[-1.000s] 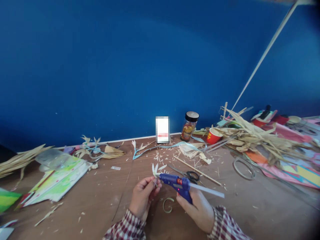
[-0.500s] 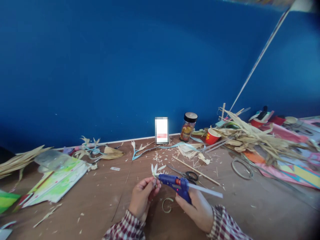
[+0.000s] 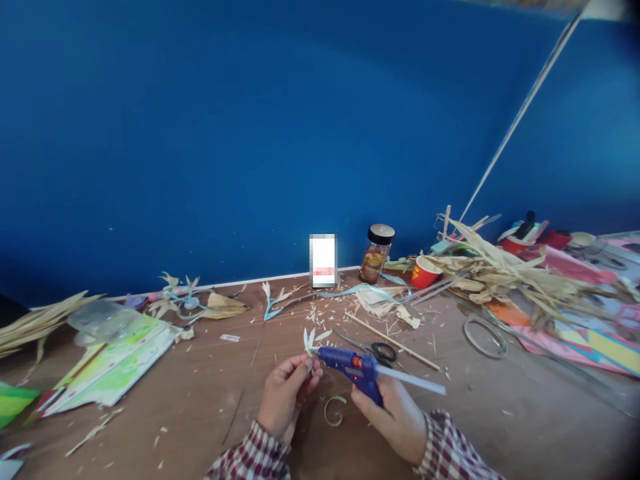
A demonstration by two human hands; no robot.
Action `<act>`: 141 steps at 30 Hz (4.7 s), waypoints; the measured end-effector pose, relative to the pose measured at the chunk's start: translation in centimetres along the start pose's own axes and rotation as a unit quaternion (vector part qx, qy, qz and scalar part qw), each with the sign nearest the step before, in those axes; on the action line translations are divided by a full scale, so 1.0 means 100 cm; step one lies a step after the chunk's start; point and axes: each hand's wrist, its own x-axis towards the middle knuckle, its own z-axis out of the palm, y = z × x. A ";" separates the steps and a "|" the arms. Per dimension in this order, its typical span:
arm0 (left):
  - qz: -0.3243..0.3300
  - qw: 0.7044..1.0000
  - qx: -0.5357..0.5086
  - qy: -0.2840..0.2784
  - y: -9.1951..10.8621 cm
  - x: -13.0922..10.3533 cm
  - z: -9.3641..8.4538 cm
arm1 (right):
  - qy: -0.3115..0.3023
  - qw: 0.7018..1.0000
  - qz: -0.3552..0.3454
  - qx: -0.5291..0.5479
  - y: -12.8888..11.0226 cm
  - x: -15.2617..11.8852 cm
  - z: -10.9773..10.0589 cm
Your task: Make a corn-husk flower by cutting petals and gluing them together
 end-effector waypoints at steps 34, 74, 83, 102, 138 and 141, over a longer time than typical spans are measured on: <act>0.008 0.999 0.011 0.052 -0.001 0.004 0.001 | 0.240 0.812 0.276 -0.454 0.137 -0.068 -0.125; 0.046 0.999 0.027 0.011 0.000 -0.001 0.000 | 0.019 0.978 -0.122 -0.168 0.020 0.059 0.026; 0.034 0.999 0.033 0.009 -0.003 0.000 -0.001 | 0.041 0.991 -0.109 -0.060 0.003 0.053 0.026; 0.052 0.997 -0.047 0.032 0.000 0.003 -0.001 | -0.015 0.899 0.118 0.422 0.009 0.071 0.069; 0.028 0.998 0.057 0.021 -0.007 -0.002 0.002 | -0.055 0.909 0.106 0.400 0.020 0.075 0.060; 0.030 0.997 0.064 0.013 -0.007 -0.001 0.001 | -0.054 0.910 0.108 0.397 0.019 0.076 0.059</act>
